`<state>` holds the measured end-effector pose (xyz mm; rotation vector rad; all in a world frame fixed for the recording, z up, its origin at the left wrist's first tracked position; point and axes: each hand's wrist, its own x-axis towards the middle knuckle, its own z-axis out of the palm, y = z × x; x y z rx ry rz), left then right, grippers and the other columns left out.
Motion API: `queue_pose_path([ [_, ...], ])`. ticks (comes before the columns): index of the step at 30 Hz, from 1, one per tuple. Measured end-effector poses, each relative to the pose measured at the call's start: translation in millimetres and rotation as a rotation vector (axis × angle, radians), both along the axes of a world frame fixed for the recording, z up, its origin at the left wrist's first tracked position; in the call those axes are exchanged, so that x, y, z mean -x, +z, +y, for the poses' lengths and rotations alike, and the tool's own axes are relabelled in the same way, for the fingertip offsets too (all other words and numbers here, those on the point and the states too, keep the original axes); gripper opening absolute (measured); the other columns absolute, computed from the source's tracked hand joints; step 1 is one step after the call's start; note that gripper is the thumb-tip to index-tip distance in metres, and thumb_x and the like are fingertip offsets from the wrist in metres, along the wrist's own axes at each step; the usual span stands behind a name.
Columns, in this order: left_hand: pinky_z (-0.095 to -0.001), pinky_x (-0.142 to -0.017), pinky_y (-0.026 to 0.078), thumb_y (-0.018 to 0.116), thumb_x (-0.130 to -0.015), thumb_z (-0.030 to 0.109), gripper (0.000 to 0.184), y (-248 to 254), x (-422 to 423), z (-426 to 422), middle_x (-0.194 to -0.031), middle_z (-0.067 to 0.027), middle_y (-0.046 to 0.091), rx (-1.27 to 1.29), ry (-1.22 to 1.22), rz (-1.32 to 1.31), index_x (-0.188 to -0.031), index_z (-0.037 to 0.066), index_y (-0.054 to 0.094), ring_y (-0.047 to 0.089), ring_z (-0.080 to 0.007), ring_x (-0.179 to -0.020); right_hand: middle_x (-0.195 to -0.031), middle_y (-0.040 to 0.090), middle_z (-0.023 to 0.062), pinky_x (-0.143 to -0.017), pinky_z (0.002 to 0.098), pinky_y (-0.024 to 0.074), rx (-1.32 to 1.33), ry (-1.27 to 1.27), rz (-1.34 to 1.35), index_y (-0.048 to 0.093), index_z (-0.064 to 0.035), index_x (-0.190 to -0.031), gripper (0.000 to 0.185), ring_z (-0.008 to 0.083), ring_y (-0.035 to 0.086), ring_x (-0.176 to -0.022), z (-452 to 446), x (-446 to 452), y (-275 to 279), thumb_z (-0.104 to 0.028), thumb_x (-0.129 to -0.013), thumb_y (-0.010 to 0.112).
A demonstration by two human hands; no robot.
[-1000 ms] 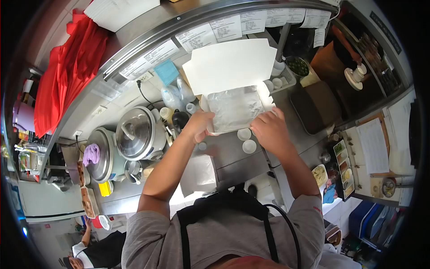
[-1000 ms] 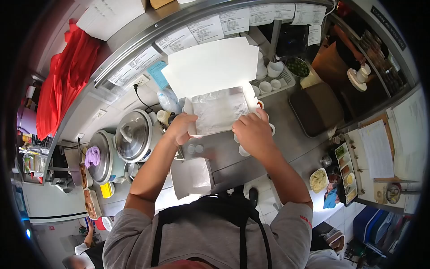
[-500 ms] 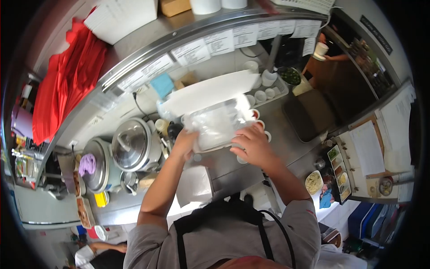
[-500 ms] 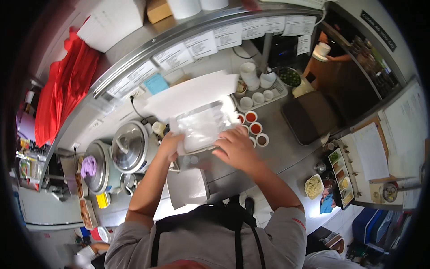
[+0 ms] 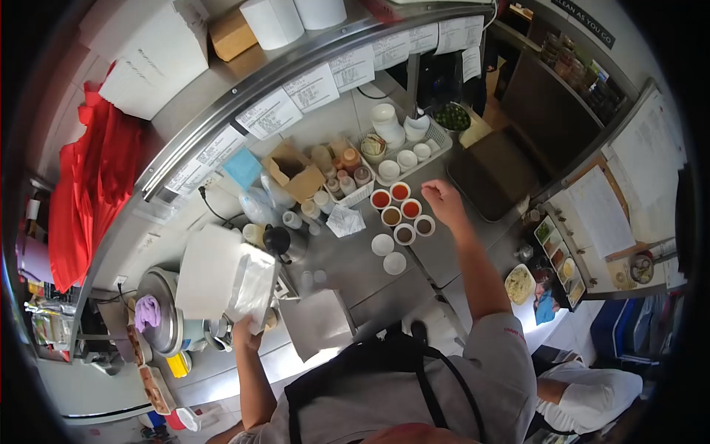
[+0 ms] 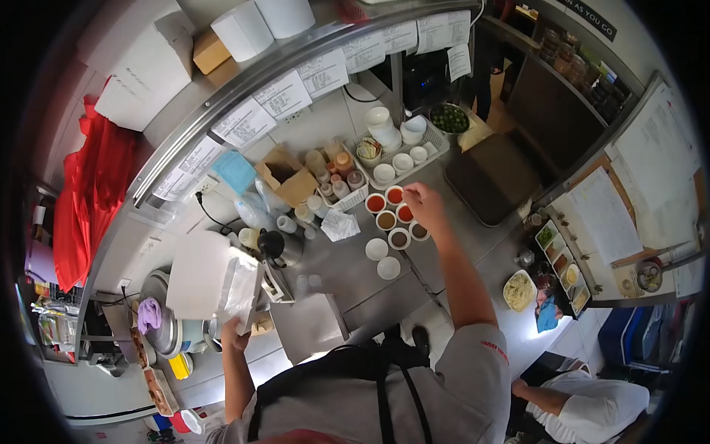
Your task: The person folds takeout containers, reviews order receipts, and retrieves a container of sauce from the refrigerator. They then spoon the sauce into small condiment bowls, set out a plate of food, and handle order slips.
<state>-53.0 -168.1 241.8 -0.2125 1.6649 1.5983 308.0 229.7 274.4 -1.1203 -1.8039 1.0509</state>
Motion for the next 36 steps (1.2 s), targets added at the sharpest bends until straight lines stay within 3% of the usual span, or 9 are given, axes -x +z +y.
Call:
queue_pose_path([
  [5, -0.0331, -0.057, 0.044, 0.047, -0.071, 0.008, 0.028, -28, 7, -56, -0.086, -0.0081, 0.05, 0.111, 0.256, -0.012, -0.098, 0.004, 0.044, 0.052, -0.0224, -0.076, -0.082, 0.059, 0.0104, -0.064, 0.0265, 0.0436, 0.396, 0.034, 0.077, 0.054, -0.0018, -0.092, 0.026, 0.0158, 0.056, -0.076, 24, -10, -94, -0.021, -0.075, 0.055],
  [10, -0.0296, -0.052, 0.042, 0.046, -0.071, 0.01, 0.019, -38, 17, -86, -0.081, -0.0068, 0.05, 0.1, 0.315, -0.059, -0.088, 0.003, 0.047, 0.052, -0.0195, -0.069, -0.087, 0.058, 0.0126, -0.069, 0.0333, 0.0434, 0.203, -0.021, -0.369, 0.053, -0.0029, -0.094, 0.029, 0.025, 0.056, -0.081, 30, -21, -130, -0.023, -0.073, 0.053],
  [13, -0.0263, -0.05, 0.04, 0.045, -0.072, 0.011, 0.015, -49, 15, -97, -0.075, -0.0054, 0.05, 0.161, 0.417, -0.015, -0.084, 0.002, 0.047, 0.051, -0.016, -0.065, -0.09, 0.058, 0.0131, -0.073, 0.0366, 0.0424, 0.324, -0.01, -0.631, 0.054, -0.0045, -0.095, 0.031, 0.03, 0.054, -0.085, 0, -48, -185, -0.026, -0.072, 0.053],
  [15, -0.0283, -0.048, 0.042, 0.044, -0.076, 0.016, 0.013, -91, 40, -145, -0.07, -0.005, 0.052, 0.234, 0.306, 0.063, -0.084, 0.006, 0.046, 0.051, -0.0176, -0.058, -0.094, 0.057, 0.0133, -0.076, 0.0375, 0.0417, 0.487, 0.047, -0.791, 0.053, -0.0057, -0.096, 0.033, 0.0316, 0.053, -0.089, -36, -84, -235, -0.029, -0.072, 0.053],
  [18, -0.0292, -0.049, 0.043, 0.044, -0.078, 0.018, 0.013, -97, 38, -154, -0.068, -0.0053, 0.054, 0.093, 0.397, -0.051, -0.081, 0.006, 0.048, 0.052, -0.0178, -0.056, -0.112, 0.048, 0.0139, -0.085, 0.0414, 0.0368, 0.714, 0.09, -1.169, 0.044, -0.0101, -0.111, 0.048, 0.0321, 0.046, -0.102, -95, -128, -297, -0.032, -0.07, 0.055],
  [21, -0.0286, -0.05, 0.044, 0.043, -0.078, 0.017, 0.013, -102, 32, -160, -0.067, -0.0047, 0.055, 0.125, 0.446, -0.028, -0.079, 0.007, 0.05, 0.053, -0.0169, -0.058, -0.131, 0.023, 0.0142, -0.09, 0.0483, 0.0299, 0.894, 0.024, -1.423, 0.02, -0.014, -0.128, 0.077, 0.0356, 0.031, -0.115, -136, -144, -327, -0.037, -0.067, 0.059],
  [24, -0.026, -0.051, 0.043, 0.042, -0.077, 0.015, 0.013, -122, 32, -182, -0.067, -0.0035, 0.054, 0.161, 0.483, 0.012, -0.08, 0.007, 0.051, 0.052, -0.0147, -0.058, -0.136, -0.002, 0.0149, -0.094, 0.0516, 0.0195, 0.872, 0.139, -1.455, -0.002, -0.0212, -0.132, 0.094, 0.043, 0.011, -0.121, -151, -153, -364, -0.043, -0.065, 0.061],
  [28, -0.026, -0.052, 0.042, 0.039, -0.077, 0.016, 0.015, -134, 32, -198, -0.069, -0.0039, 0.054, 0.199, 0.55, 0.04, -0.081, 0.006, 0.051, 0.052, -0.015, -0.061, -0.132, -0.014, 0.0241, -0.094, 0.0543, 0.0128, 0.869, 0.013, -1.542, -0.013, -0.0203, -0.13, 0.105, 0.0499, -0.004, -0.119, -151, -142, -382, -0.043, -0.062, 0.064],
  [36, -0.029, -0.056, 0.045, 0.035, -0.079, 0.017, 0.023, -173, 35, -196, -0.077, -0.0087, 0.054, 0.111, 0.661, 0.095, -0.093, 0.003, 0.047, 0.053, -0.0192, -0.068, -0.131, -0.019, 0.024, -0.093, 0.0576, 0.011, 0.838, -0.053, -1.489, -0.016, -0.018, -0.129, 0.109, 0.0479, -0.009, -0.119, -151, -161, -404, -0.035, -0.062, 0.068],
])
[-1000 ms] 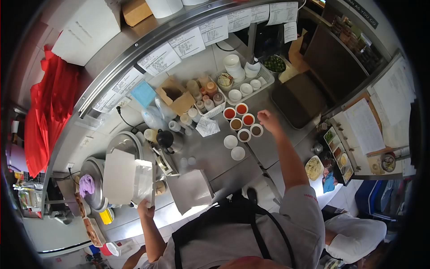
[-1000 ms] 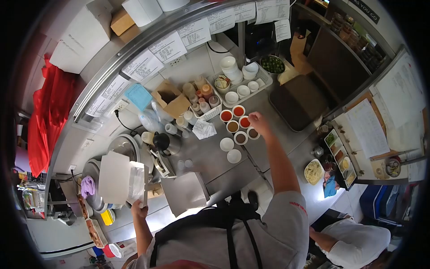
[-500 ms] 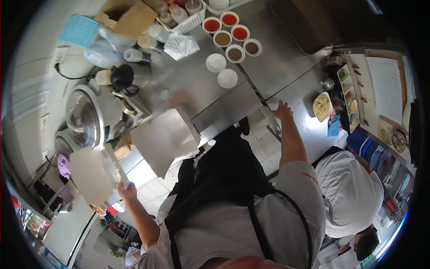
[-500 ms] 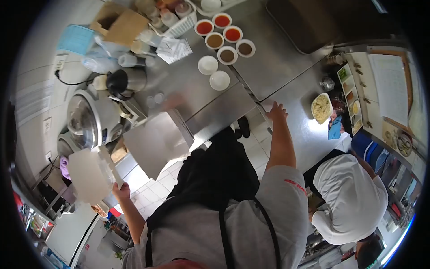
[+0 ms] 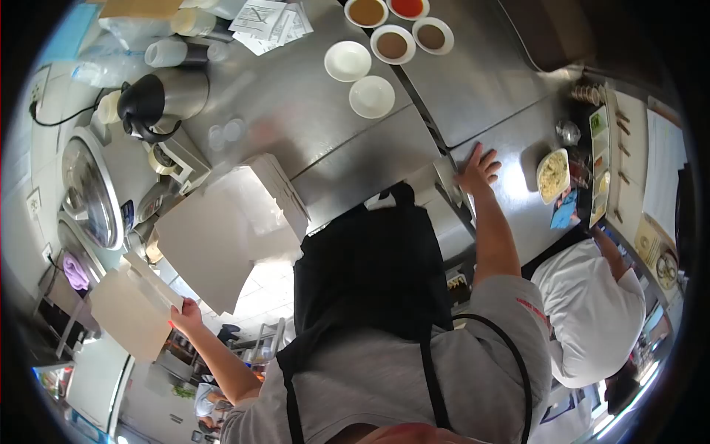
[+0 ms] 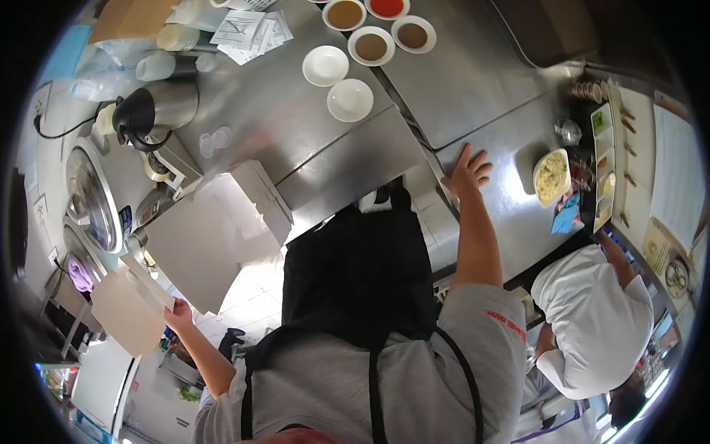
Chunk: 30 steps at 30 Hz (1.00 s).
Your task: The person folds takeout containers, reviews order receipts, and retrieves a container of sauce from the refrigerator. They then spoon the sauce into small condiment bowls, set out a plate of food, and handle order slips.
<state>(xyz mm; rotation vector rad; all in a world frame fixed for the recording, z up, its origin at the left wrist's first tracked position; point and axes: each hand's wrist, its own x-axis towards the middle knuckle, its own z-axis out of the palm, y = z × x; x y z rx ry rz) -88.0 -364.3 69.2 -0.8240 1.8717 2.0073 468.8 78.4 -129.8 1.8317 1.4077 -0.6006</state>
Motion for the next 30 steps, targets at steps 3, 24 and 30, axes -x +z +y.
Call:
queue_pose_path([
  [3, -0.0296, -0.057, 0.045, 0.034, -0.08, 0.016, 0.024, -28, 5, -21, -0.079, -0.0093, 0.053, -0.146, -0.102, 0.026, -0.095, 0.002, 0.047, 0.052, -0.0197, -0.069, -0.131, -0.019, 0.0236, -0.093, 0.0587, 0.0107, 0.034, -0.006, 0.027, -0.016, -0.0175, -0.129, 0.11, 0.0479, -0.01, -0.119, 4, -1, 3, -0.032, -0.061, 0.07],
  [24, -0.0291, -0.056, 0.041, 0.044, -0.073, 0.012, 0.017, -135, -298, -130, -0.077, -0.0078, 0.054, -0.525, 0.352, 0.359, -0.088, 0.003, 0.045, 0.051, -0.0189, -0.067, -0.131, 0.013, 0.0245, -0.09, 0.0597, 0.0092, -0.652, 1.039, 0.565, 0.024, -0.0087, -0.127, 0.081, 0.046, 0.008, -0.119, -21, -53, -32, -0.024, -0.055, 0.057],
  [30, -0.0272, -0.056, 0.044, 0.045, -0.073, 0.014, 0.016, -121, -336, -131, -0.074, -0.0053, 0.055, -0.334, 0.426, 0.406, -0.084, 0.005, 0.048, 0.054, -0.0167, -0.066, -0.131, 0.016, 0.0225, -0.093, 0.0575, 0.007, -0.633, 0.99, 0.612, 0.027, -0.0085, -0.125, 0.078, 0.044, 0.008, -0.12, -26, -50, -19, -0.022, -0.054, 0.055],
])
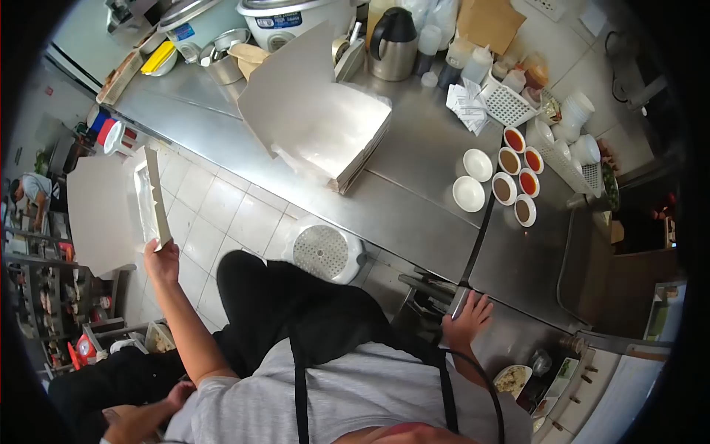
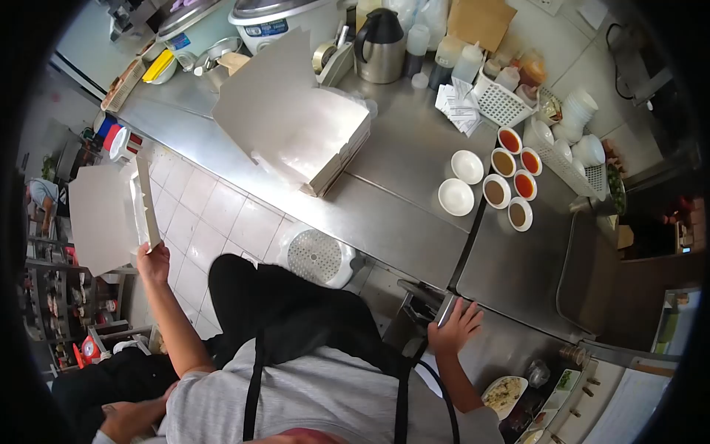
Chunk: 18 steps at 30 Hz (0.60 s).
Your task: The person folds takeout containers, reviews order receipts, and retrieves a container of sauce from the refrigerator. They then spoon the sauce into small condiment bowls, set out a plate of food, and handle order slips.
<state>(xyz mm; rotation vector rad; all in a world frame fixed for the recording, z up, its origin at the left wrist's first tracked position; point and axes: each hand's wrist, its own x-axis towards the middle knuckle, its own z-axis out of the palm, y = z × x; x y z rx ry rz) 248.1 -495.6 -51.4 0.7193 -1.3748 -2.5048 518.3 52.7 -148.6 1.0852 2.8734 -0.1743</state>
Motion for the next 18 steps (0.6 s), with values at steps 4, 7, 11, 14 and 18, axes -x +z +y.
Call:
queue_pose_path([
  [4, -0.0291, -0.053, 0.04, 0.048, -0.07, 0.013, 0.017, -24, 5, 11, -0.075, -0.0057, 0.056, -0.026, -0.008, -0.035, -0.085, 0.005, 0.048, 0.053, -0.0171, -0.064, -0.13, 0.018, 0.0225, -0.094, 0.0567, 0.007, 0.012, -0.033, -0.034, 0.028, -0.0076, -0.124, 0.077, 0.044, 0.009, -0.12, -2, 2, 4, -0.021, -0.053, 0.055],
  [7, -0.0287, -0.052, 0.04, 0.047, -0.07, 0.014, 0.015, -32, 13, 32, -0.074, -0.0045, 0.057, -0.05, -0.086, -0.013, -0.082, 0.006, 0.05, 0.053, -0.0157, -0.064, -0.129, 0.019, 0.0225, -0.093, 0.0566, 0.0081, -0.005, -0.029, -0.014, 0.028, -0.0071, -0.124, 0.077, 0.0439, 0.01, -0.12, -1, 1, 0, -0.021, -0.053, 0.055],
  [11, -0.0271, -0.051, 0.04, 0.045, -0.071, 0.015, 0.02, -43, 14, 42, -0.076, -0.0035, 0.055, -0.025, -0.093, -0.057, -0.088, 0.005, 0.048, 0.051, -0.0144, -0.063, -0.13, 0.018, 0.0229, -0.092, 0.0558, 0.0106, -0.044, -0.012, 0.023, 0.028, -0.0067, -0.125, 0.077, 0.0444, 0.011, -0.119, -3, 1, -4, -0.021, -0.053, 0.052],
  [14, -0.0272, -0.051, 0.039, 0.045, -0.072, 0.015, 0.02, -49, 12, 45, -0.08, -0.0047, 0.055, -0.015, -0.047, -0.099, -0.09, 0.005, 0.047, 0.051, -0.0153, -0.065, -0.13, 0.018, 0.0233, -0.092, 0.056, 0.0107, -0.071, 0.005, 0.008, 0.026, -0.0071, -0.125, 0.078, 0.0446, 0.012, -0.119, -2, 1, -13, -0.022, -0.053, 0.051],
  [18, -0.0277, -0.05, 0.037, 0.044, -0.074, 0.015, 0.02, -63, -8, 43, -0.082, -0.0054, 0.056, -0.048, 0.017, -0.146, -0.091, 0.005, 0.048, 0.051, -0.0159, -0.066, -0.13, 0.019, 0.0232, -0.091, 0.056, 0.0119, -0.107, 0.043, 0.0, 0.025, -0.0078, -0.126, 0.077, 0.0444, 0.014, -0.118, 0, -3, -12, -0.021, -0.054, 0.052],
])
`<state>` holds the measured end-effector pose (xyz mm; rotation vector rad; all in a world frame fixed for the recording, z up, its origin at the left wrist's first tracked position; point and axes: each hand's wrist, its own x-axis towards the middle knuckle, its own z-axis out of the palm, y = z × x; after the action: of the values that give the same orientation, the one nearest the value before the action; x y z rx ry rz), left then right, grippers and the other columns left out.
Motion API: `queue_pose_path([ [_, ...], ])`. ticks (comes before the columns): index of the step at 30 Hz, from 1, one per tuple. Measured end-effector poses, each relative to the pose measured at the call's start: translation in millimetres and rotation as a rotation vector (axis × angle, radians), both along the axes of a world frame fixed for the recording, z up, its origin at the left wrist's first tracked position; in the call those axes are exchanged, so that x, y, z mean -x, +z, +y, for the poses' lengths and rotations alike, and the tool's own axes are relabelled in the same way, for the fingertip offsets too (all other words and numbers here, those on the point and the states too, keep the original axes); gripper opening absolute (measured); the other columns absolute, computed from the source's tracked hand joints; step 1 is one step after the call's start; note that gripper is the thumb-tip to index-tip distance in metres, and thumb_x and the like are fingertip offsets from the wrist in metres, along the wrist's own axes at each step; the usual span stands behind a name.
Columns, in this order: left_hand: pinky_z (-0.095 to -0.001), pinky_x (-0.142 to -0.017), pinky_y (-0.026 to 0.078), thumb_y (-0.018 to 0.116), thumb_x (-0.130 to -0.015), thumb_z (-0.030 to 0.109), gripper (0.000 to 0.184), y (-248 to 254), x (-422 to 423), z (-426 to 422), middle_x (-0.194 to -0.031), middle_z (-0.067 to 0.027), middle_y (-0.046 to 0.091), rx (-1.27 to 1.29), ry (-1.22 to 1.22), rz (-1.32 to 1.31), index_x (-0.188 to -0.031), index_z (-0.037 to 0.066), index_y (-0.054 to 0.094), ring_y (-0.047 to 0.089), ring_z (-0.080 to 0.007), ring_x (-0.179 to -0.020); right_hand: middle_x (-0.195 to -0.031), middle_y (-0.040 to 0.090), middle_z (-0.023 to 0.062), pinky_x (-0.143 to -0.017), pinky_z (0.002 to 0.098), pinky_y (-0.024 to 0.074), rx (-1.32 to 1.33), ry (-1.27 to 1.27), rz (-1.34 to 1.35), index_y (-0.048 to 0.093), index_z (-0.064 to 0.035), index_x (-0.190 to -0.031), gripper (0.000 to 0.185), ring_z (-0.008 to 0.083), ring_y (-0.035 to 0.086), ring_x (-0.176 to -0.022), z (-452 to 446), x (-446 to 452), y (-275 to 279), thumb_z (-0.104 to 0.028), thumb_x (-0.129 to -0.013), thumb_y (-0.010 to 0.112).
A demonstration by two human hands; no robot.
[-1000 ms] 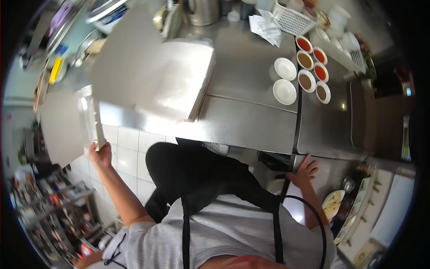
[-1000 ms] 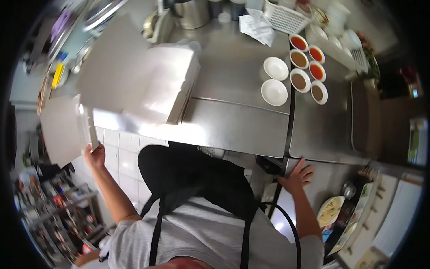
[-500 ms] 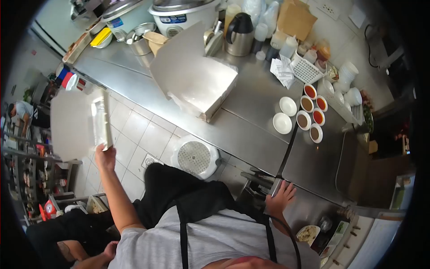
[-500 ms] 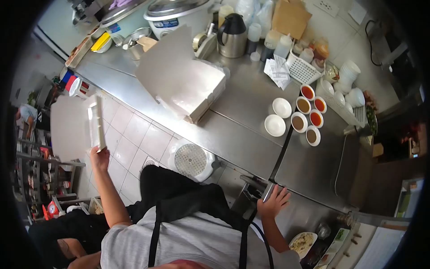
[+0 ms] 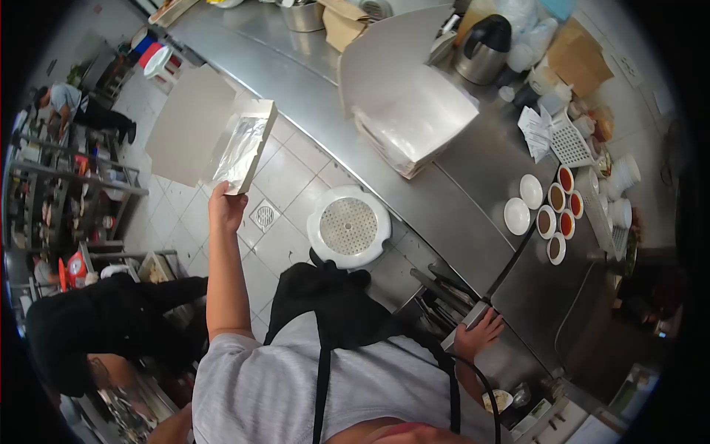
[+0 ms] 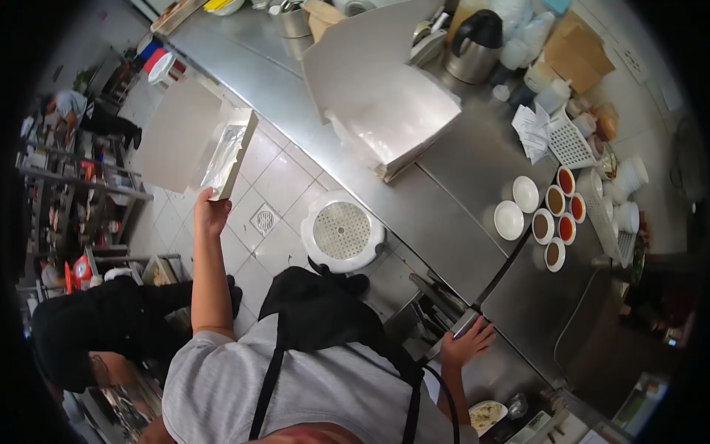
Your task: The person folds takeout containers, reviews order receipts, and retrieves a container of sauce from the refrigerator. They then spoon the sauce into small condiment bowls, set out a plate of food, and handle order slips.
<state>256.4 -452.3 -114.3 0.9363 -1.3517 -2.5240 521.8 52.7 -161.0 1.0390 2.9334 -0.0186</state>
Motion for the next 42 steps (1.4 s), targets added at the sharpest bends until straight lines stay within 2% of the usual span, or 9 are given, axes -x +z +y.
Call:
queue_pose_path([
  [7, -0.0277, -0.053, 0.039, 0.045, -0.073, 0.012, 0.029, -13, -2, -18, -0.087, -0.0031, 0.053, 0.079, 0.035, 0.022, -0.102, 0.008, 0.042, 0.051, -0.0155, -0.072, -0.13, 0.019, 0.0212, -0.091, 0.056, 0.0137, -0.074, 0.011, 0.011, 0.025, -0.0097, -0.127, 0.078, 0.043, 0.016, -0.118, 5, -2, -16, -0.02, -0.055, 0.052],
  [9, -0.0278, -0.055, 0.04, 0.045, -0.073, 0.009, 0.032, -3, 6, -8, -0.09, -0.0033, 0.051, 0.178, 0.069, -0.016, -0.104, 0.008, 0.039, 0.051, -0.0158, -0.075, -0.129, 0.024, 0.0202, -0.088, 0.0582, 0.0187, -0.131, 0.028, 0.054, 0.026, -0.0129, -0.127, 0.08, 0.0421, 0.021, -0.117, 8, -6, -24, -0.02, -0.052, 0.052],
  [14, -0.0356, -0.069, 0.046, 0.044, -0.073, 0.005, 0.037, 0, 25, -10, -0.095, -0.0068, 0.048, 0.167, 0.007, 0.087, -0.109, 0.006, 0.036, 0.052, -0.0193, -0.082, -0.131, 0.019, 0.0188, -0.089, 0.0548, 0.018, -0.121, -0.103, -0.058, 0.023, -0.0137, -0.128, 0.075, 0.0413, 0.018, -0.118, -1, 12, -17, -0.019, -0.059, 0.052],
  [17, -0.0355, -0.069, 0.046, 0.042, -0.076, 0.005, 0.035, -10, 42, -17, -0.098, -0.0084, 0.049, 0.15, 0.023, 0.07, -0.11, 0.005, 0.035, 0.053, -0.0203, -0.084, -0.132, 0.019, 0.0176, -0.089, 0.0549, 0.0179, -0.146, -0.172, -0.08, 0.022, -0.0162, -0.129, 0.074, 0.0401, 0.018, -0.119, -4, 19, -14, -0.018, -0.061, 0.051],
  [23, -0.0311, -0.059, 0.039, 0.045, -0.078, 0.011, 0.023, -38, 96, -35, -0.089, -0.005, 0.054, 0.017, -0.027, 0.001, -0.101, 0.006, 0.044, 0.053, -0.017, -0.075, -0.132, 0.021, 0.0145, -0.09, 0.0563, 0.0184, -0.121, -0.193, 0.002, 0.024, -0.0182, -0.129, 0.069, 0.0369, 0.019, -0.12, -6, 16, -17, -0.02, -0.065, 0.05],
  [29, -0.0321, -0.064, 0.037, 0.045, -0.078, 0.013, 0.025, -50, 123, -56, -0.095, -0.0038, 0.054, -0.006, -0.101, 0.05, -0.103, 0.007, 0.045, 0.051, -0.0161, -0.081, -0.131, 0.026, 0.0123, -0.096, 0.0477, 0.0172, -0.072, -0.12, 0.176, 0.031, -0.0146, -0.125, 0.066, 0.0354, 0.022, -0.12, 2, 10, -24, -0.019, -0.063, 0.053],
  [35, -0.0304, -0.066, 0.039, 0.045, -0.079, 0.012, 0.025, -47, 113, -69, -0.095, -0.004, 0.053, -0.038, -0.138, -0.049, -0.102, 0.006, 0.044, 0.051, -0.0163, -0.083, -0.13, 0.028, 0.0116, -0.096, 0.0458, 0.018, -0.111, -0.191, 0.136, 0.032, -0.0146, -0.124, 0.064, 0.0348, 0.024, -0.119, -9, 17, -16, -0.021, -0.064, 0.053],
  [38, -0.0328, -0.065, 0.039, 0.041, -0.081, 0.013, 0.03, -43, 111, -73, -0.098, -0.0076, 0.052, -0.004, -0.098, -0.029, -0.108, 0.001, 0.041, 0.052, -0.0195, -0.082, -0.131, 0.027, 0.0107, -0.096, 0.0455, 0.0186, -0.113, -0.186, 0.141, 0.032, -0.0152, -0.124, 0.063, 0.0341, 0.024, -0.119, -2, 13, -22, -0.021, -0.065, 0.053],
  [42, -0.0358, -0.069, 0.038, 0.043, -0.08, 0.014, 0.03, -38, 107, -80, -0.1, -0.0067, 0.051, -0.007, -0.103, -0.02, -0.108, 0.003, 0.04, 0.05, -0.0194, -0.087, -0.13, 0.028, 0.0108, -0.096, 0.0451, 0.0192, -0.128, -0.25, 0.063, 0.032, -0.0156, -0.124, 0.064, 0.0334, 0.024, -0.119, -5, 19, -18, -0.021, -0.065, 0.054],
])
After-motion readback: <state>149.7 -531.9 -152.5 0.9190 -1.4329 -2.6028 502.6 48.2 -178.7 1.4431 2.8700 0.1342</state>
